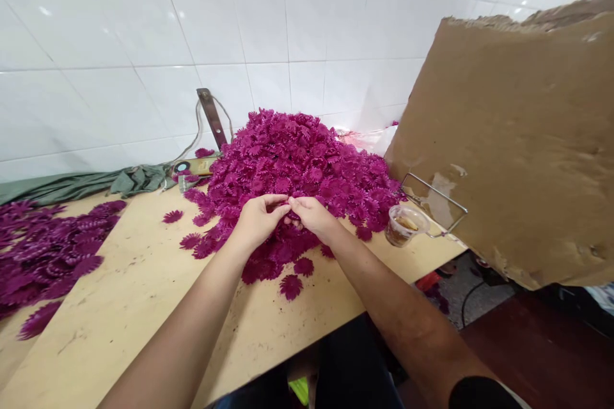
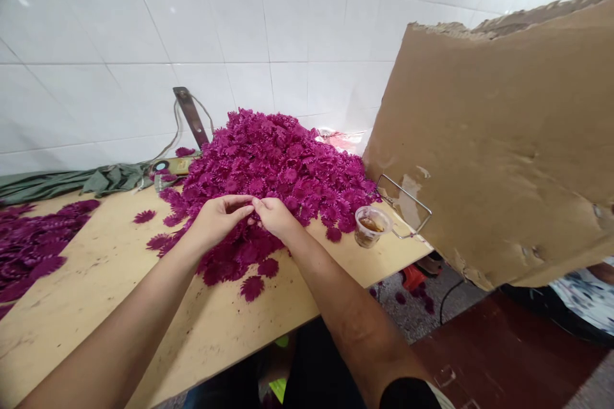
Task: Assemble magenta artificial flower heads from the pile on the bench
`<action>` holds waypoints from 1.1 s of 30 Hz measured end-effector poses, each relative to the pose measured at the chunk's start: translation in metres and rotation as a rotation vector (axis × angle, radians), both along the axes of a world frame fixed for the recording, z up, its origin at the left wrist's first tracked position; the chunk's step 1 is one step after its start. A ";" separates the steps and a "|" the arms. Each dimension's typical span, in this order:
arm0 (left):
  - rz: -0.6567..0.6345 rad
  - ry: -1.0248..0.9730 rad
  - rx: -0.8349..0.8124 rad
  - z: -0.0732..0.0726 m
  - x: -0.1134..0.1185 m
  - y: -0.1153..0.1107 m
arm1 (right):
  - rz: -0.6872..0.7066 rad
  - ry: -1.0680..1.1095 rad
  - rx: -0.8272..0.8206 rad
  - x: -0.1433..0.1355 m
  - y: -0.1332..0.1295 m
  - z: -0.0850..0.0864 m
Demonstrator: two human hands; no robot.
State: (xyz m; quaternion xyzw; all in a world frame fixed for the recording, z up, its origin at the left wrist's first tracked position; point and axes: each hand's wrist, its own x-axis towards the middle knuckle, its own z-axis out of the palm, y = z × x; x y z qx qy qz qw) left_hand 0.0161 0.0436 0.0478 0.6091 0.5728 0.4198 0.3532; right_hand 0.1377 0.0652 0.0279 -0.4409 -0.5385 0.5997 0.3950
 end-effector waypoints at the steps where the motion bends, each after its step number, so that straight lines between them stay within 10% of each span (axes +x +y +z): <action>1: 0.012 0.009 -0.015 -0.001 0.000 0.001 | 0.036 0.036 -0.024 0.001 -0.003 0.002; 11: 0.399 -0.094 0.141 -0.010 -0.017 0.024 | 0.056 -0.035 0.089 0.010 -0.016 0.004; 19: 0.219 0.338 0.329 -0.001 -0.017 0.005 | -0.055 -0.352 0.170 0.013 -0.006 -0.001; 26: -0.030 0.085 0.121 -0.003 0.008 -0.009 | -0.027 -0.214 0.130 0.011 -0.005 0.001; 33: 0.239 -0.314 0.067 -0.007 -0.003 0.007 | 0.134 0.068 0.095 0.015 -0.023 0.011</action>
